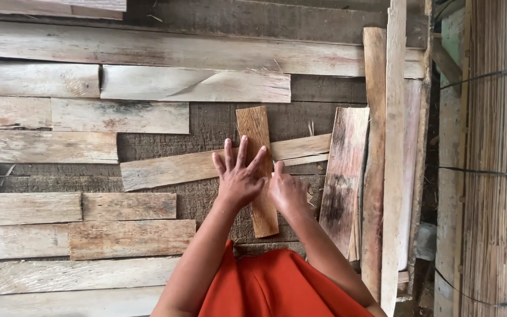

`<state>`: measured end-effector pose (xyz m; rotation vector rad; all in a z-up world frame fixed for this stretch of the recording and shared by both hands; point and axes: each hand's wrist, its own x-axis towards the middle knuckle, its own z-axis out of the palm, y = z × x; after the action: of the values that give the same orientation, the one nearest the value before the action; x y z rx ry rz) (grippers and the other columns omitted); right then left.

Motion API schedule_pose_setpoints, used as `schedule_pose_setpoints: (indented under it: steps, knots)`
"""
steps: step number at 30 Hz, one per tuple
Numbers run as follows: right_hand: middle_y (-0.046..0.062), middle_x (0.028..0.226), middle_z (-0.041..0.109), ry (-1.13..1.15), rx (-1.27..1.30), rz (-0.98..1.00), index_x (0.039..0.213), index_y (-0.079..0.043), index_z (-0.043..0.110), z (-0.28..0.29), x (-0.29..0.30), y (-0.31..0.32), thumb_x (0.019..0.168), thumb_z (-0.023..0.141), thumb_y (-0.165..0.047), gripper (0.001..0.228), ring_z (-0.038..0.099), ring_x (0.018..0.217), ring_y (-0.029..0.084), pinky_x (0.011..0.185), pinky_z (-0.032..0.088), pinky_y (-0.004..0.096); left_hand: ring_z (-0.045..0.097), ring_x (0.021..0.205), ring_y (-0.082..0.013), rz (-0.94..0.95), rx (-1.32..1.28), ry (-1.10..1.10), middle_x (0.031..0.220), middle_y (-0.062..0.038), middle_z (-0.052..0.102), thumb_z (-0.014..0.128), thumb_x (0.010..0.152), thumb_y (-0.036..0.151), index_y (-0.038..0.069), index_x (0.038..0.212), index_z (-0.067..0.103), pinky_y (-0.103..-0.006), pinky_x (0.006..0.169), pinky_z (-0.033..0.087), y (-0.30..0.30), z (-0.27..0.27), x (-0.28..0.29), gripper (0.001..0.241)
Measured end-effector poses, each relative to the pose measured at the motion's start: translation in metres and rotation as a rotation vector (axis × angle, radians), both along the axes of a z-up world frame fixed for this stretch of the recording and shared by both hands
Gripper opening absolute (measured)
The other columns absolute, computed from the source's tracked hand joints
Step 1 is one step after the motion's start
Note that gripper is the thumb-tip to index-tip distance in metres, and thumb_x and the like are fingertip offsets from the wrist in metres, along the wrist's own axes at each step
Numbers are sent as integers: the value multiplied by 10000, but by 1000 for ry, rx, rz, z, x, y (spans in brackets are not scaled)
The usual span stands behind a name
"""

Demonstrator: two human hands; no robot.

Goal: Trimming thin wood strips with shears and fitting them together to assemble a larger wood panel on a workshop floor.

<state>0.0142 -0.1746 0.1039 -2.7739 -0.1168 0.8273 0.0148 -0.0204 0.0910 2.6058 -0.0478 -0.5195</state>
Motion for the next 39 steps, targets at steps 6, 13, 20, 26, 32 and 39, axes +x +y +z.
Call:
schedule_pose_setpoints:
  steps: [6,13,20,26,32,39]
  knots:
    - [187,710,703,-19,59,-16,1311,-1,419,15,-18,2,1061,356,-158,302,723,641,344,719,611,494,-128,1541,-459,18,2,25,1732,-44,1,607,797,561,466,1585,272,-762,1145,-22,-3,2,2,861]
    - [208,677,692,-74,82,-36,1255,-10,412,5,-23,1,1070,359,-156,242,730,640,374,699,598,523,-155,1535,-459,24,8,39,1734,-41,-23,610,795,554,457,1588,279,-769,1135,-41,-4,2,3,865]
    - [181,672,706,-69,-19,-4,1226,-87,392,-18,-27,-4,1028,362,-250,257,749,701,405,707,590,541,-167,1527,-478,39,3,85,1731,-55,-28,625,837,577,475,1592,251,-779,1125,-56,-10,8,5,848]
    - [199,695,712,-143,-22,19,1284,-34,412,-15,-36,-2,1040,382,-192,293,754,700,400,687,605,531,-194,1520,-476,66,22,99,1731,-51,-61,635,825,562,492,1594,227,-785,1119,-62,-13,11,5,873]
    - [177,694,709,-65,27,-12,1318,-16,398,-20,-47,-11,1057,372,-171,305,743,674,374,669,598,495,-196,1520,-477,65,-9,121,1730,-58,-63,625,831,549,485,1601,215,-775,1119,-84,-13,13,4,874]
    - [109,675,680,4,72,-82,1337,-25,419,10,-35,-14,1070,384,-159,301,693,576,270,581,590,400,-223,1519,-455,60,-12,167,1729,-49,-82,614,847,555,483,1609,179,-753,1120,-117,-11,14,5,880]
